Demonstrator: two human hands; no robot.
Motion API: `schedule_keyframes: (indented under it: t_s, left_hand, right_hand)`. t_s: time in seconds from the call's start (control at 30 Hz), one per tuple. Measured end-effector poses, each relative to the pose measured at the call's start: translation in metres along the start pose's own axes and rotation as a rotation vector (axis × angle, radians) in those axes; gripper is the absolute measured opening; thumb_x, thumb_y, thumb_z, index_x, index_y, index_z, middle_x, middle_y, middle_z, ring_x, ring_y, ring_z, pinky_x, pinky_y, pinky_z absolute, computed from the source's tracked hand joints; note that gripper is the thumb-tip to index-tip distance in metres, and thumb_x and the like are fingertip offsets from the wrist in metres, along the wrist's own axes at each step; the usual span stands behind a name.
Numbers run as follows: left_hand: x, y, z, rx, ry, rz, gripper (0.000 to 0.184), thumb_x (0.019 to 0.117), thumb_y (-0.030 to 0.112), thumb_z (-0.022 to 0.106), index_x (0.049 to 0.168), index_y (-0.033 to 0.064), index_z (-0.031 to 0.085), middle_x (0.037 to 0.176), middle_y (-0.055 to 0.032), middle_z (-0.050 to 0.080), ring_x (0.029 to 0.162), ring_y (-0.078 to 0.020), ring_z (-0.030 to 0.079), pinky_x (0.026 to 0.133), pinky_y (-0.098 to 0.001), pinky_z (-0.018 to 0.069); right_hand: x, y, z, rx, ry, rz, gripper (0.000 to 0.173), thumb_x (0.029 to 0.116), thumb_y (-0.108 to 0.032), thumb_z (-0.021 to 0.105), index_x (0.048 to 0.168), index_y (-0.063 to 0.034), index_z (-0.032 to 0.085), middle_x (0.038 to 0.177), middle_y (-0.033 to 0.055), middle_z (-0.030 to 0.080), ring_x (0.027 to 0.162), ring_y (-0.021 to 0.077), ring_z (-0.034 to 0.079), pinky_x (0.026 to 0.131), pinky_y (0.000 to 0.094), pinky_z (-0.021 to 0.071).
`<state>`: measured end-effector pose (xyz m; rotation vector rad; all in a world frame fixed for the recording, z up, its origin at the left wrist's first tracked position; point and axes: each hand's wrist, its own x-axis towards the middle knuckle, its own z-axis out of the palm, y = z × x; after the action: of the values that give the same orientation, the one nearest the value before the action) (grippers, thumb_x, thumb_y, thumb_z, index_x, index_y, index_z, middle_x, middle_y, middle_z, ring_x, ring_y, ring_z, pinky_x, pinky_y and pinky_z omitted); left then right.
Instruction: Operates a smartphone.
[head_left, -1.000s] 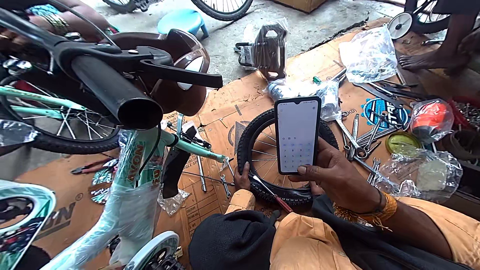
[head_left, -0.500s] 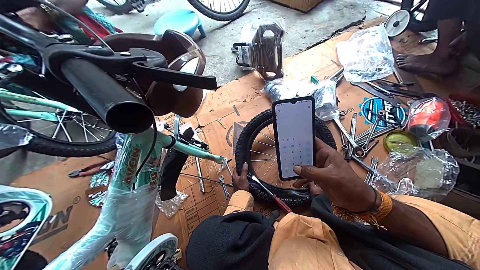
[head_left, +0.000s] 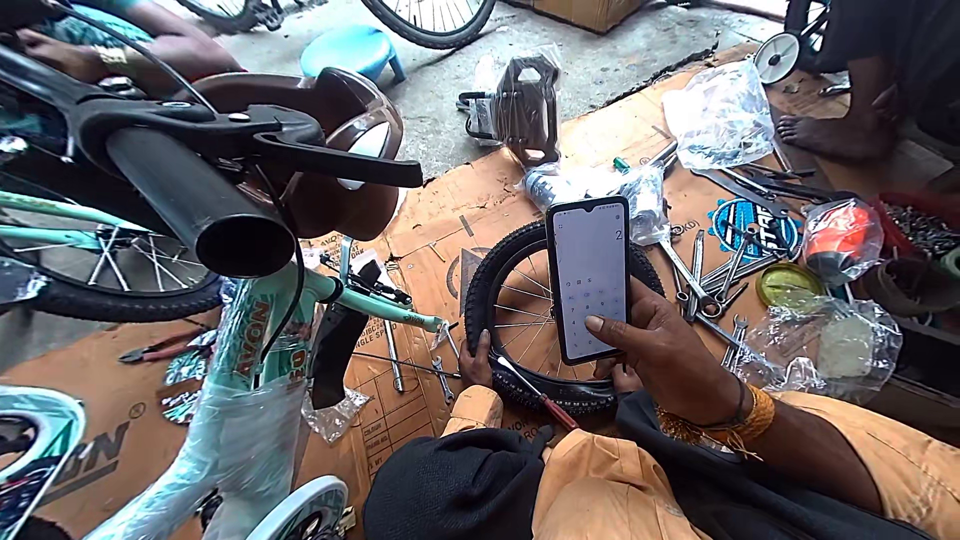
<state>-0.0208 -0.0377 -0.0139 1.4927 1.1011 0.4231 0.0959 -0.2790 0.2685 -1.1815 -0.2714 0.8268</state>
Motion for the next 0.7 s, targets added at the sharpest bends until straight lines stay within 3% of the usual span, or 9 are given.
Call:
schedule_keyframes:
  t_s: [0.1, 0.27, 0.4, 0.7]
  left_hand:
    - [-0.0014, 0.0016, 0.0004, -0.018, -0.001, -0.006, 0.054, 0.0984, 0.047, 0.066, 0.131, 0.0052, 0.063, 0.113, -0.0177, 0.072, 0.104, -0.0258, 0.070, 0.097, -0.0497, 0.0545]
    - [-0.0006, 0.0002, 0.0006, -0.006, 0.005, 0.001, 0.053, 0.0979, 0.049, 0.066, 0.130, 0.0063, 0.064, 0.112, -0.0172, 0.072, 0.103, -0.0258, 0.070, 0.096, -0.0502, 0.0547]
    - [-0.0019, 0.0026, 0.0003, 0.007, 0.002, -0.013, 0.054, 0.0984, 0.049, 0.065, 0.132, 0.0068, 0.063, 0.115, -0.0177, 0.071, 0.106, -0.0266, 0.069, 0.098, -0.0510, 0.0538]
    - [-0.0016, 0.0020, 0.0012, 0.000, 0.002, -0.004, 0.053, 0.0996, 0.047, 0.065, 0.132, 0.0057, 0.063, 0.114, -0.0179, 0.071, 0.104, -0.0260, 0.069, 0.096, -0.0496, 0.0539]
  right_hand:
    - [0.0008, 0.0008, -0.0005, 0.003, 0.015, 0.008, 0.044, 0.1003, -0.002, 0.060, 0.143, -0.0069, 0.049, 0.116, 0.0205, 0.068, 0.087, 0.0299, 0.074, 0.062, 0.0395, 0.0649]
    - [-0.0008, 0.0022, -0.0010, 0.009, -0.034, 0.002, 0.059, 0.0929, 0.007, 0.065, 0.146, -0.0103, 0.045, 0.122, 0.0197, 0.066, 0.098, 0.0331, 0.072, 0.072, 0.0457, 0.0654]
    - [0.0016, 0.0042, -0.0007, 0.022, -0.049, -0.023, 0.068, 0.0869, 0.016, 0.065, 0.146, -0.0096, 0.044, 0.118, 0.0201, 0.067, 0.089, 0.0301, 0.073, 0.068, 0.0395, 0.0651]
    - [0.0002, 0.0028, -0.0002, 0.013, -0.046, -0.025, 0.065, 0.0889, 0.013, 0.066, 0.146, -0.0111, 0.046, 0.117, 0.0194, 0.067, 0.091, 0.0293, 0.072, 0.070, 0.0404, 0.0643]
